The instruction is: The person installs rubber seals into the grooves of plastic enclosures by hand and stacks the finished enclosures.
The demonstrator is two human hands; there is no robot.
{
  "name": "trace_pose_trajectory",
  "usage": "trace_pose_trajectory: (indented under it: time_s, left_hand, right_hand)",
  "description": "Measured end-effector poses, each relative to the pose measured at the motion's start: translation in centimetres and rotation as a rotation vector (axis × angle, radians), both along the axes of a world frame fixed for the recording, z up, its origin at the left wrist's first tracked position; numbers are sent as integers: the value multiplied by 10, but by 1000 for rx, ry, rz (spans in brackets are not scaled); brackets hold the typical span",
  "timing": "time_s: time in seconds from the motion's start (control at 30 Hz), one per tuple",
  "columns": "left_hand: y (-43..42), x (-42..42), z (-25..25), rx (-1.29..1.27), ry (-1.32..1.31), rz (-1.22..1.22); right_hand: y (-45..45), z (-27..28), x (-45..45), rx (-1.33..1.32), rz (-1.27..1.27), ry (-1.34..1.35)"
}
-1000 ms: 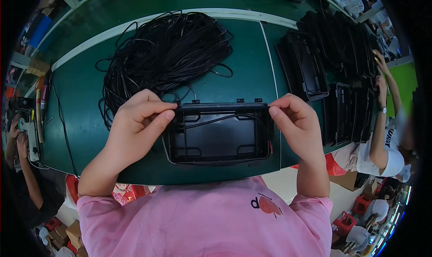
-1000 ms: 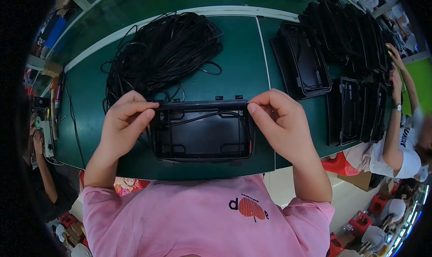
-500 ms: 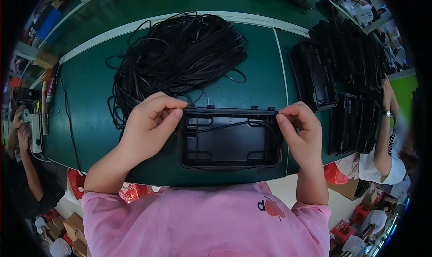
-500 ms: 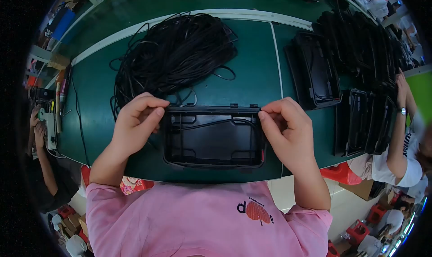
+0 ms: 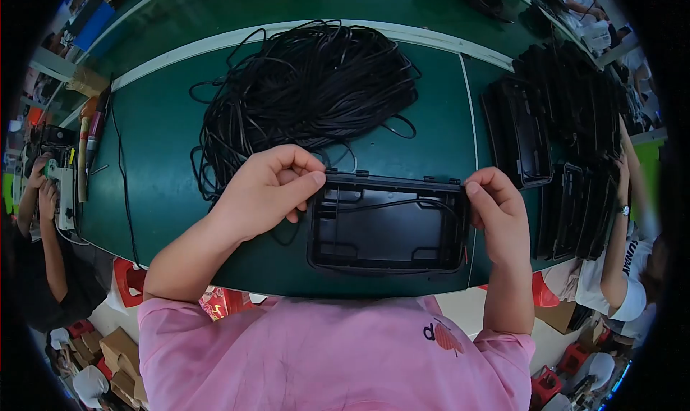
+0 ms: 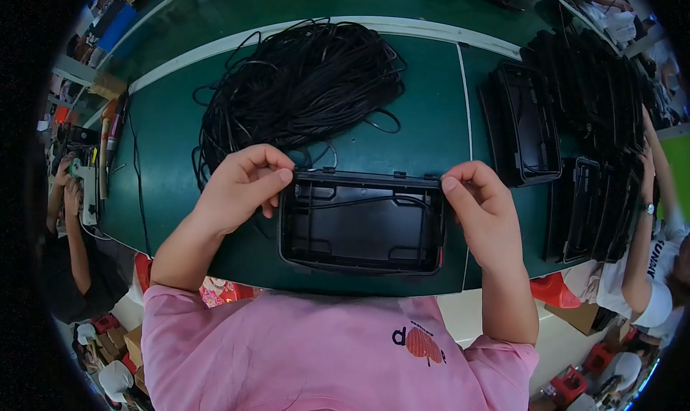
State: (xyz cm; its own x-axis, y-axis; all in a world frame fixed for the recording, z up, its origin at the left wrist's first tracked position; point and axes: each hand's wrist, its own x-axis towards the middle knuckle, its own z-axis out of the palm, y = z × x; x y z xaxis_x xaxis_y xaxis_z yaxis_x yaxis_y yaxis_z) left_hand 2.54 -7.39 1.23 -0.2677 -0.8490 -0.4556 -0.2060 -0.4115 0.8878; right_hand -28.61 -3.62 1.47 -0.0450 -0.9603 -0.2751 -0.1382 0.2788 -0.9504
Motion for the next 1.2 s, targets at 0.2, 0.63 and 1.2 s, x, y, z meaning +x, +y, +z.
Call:
trace_pose_trajectory:
  time_s: [0.2,0.63,1.2]
  left_hand:
    - [0,4,-5,2,36,-17]
    - [8,-8,-1,-141,-64,19]
    - [23,32,-22,-1388,-380,-505]
  right_hand:
    - [-2,-6,3,91,-24,-60]
    - [-2,-10,4,-415,125,283]
    - [27,-15,-35,-963,550,733]
